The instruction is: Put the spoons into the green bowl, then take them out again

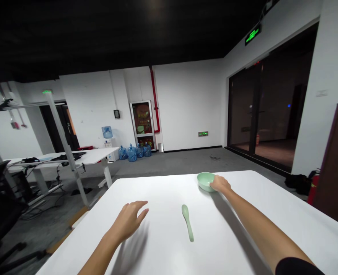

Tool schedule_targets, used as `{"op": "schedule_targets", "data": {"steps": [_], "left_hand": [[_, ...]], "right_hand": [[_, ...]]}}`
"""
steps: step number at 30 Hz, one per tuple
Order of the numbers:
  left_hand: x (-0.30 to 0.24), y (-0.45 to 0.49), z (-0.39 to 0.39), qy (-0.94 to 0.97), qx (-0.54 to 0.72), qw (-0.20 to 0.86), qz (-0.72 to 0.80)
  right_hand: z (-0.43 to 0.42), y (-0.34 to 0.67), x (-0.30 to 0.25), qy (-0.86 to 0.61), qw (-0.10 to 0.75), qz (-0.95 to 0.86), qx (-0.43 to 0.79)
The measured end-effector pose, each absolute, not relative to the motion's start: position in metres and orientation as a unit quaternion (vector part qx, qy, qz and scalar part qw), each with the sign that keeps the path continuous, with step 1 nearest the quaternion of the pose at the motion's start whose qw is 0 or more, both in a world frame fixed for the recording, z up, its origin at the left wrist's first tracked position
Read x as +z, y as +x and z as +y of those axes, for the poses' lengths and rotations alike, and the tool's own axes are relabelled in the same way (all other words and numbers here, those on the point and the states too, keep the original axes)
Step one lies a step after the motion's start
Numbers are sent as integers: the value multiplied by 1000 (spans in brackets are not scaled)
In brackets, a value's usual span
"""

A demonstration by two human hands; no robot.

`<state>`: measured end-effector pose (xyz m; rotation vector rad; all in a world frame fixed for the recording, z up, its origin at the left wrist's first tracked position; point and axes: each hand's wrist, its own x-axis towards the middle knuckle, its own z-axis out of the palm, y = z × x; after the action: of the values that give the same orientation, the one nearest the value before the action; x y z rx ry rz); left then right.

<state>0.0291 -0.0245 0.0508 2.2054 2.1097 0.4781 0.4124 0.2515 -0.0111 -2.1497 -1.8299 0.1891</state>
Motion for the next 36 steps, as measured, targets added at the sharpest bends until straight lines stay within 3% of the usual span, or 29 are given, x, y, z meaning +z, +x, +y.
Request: {"op": "schedule_targets", "data": {"steps": [5, 12, 16, 25, 36], "left_hand": [[50, 29, -25, 711, 154, 21, 686], [50, 28, -25, 716, 145, 18, 682], [50, 27, -26, 718, 141, 12, 681], [47, 27, -30, 725, 142, -6, 674], [46, 28, -32, 723, 143, -5, 676]], "right_hand": [[237, 413, 0, -742, 147, -651, 66], [184, 422, 30, -707, 223, -670, 34], [144, 435, 35, -683, 224, -694, 32], [71, 438, 20, -594, 192, -777, 84], [60, 436, -7, -584, 166, -788, 107]]}}
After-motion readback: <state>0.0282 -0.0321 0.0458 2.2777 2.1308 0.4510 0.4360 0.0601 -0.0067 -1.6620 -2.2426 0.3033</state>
